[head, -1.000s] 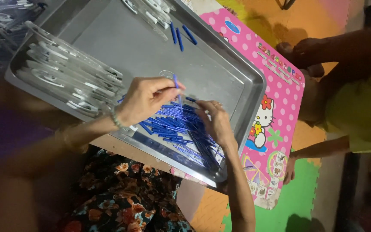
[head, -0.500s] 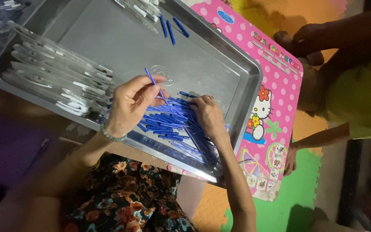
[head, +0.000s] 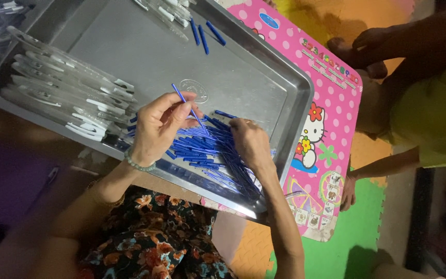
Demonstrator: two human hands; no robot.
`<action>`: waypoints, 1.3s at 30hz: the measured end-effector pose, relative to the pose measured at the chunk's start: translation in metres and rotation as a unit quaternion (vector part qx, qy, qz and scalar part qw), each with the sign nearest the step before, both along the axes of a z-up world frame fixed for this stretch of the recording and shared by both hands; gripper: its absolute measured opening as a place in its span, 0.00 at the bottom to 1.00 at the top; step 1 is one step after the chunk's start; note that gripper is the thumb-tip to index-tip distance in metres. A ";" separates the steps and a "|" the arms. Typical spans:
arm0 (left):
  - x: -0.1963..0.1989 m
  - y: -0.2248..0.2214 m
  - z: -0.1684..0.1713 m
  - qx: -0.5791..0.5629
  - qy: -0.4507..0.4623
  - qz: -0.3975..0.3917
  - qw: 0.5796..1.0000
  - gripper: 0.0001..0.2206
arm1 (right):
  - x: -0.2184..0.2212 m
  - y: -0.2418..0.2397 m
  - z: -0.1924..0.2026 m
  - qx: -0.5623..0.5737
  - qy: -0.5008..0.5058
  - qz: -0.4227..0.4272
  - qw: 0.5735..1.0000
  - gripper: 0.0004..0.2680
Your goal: The person assembles ballpoint pens by inserting blue ink refills into white pen barrels one by one on a metal tray.
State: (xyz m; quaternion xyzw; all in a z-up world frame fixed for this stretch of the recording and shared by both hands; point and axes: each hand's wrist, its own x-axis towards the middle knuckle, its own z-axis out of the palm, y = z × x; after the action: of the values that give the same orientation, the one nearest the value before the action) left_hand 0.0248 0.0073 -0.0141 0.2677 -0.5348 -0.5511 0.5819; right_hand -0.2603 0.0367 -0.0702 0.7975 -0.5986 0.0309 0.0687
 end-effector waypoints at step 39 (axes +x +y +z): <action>-0.005 0.017 0.018 0.095 0.108 -0.012 0.990 0.13 | 0.084 0.039 0.067 0.024 -0.695 -0.013 0.718 0.07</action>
State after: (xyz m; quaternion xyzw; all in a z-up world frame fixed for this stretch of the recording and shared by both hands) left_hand 0.0194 0.0243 0.0037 0.2540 -0.4174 -0.6320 0.6016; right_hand -0.1764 0.0758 -0.0032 0.5451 -0.4892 0.5610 -0.3857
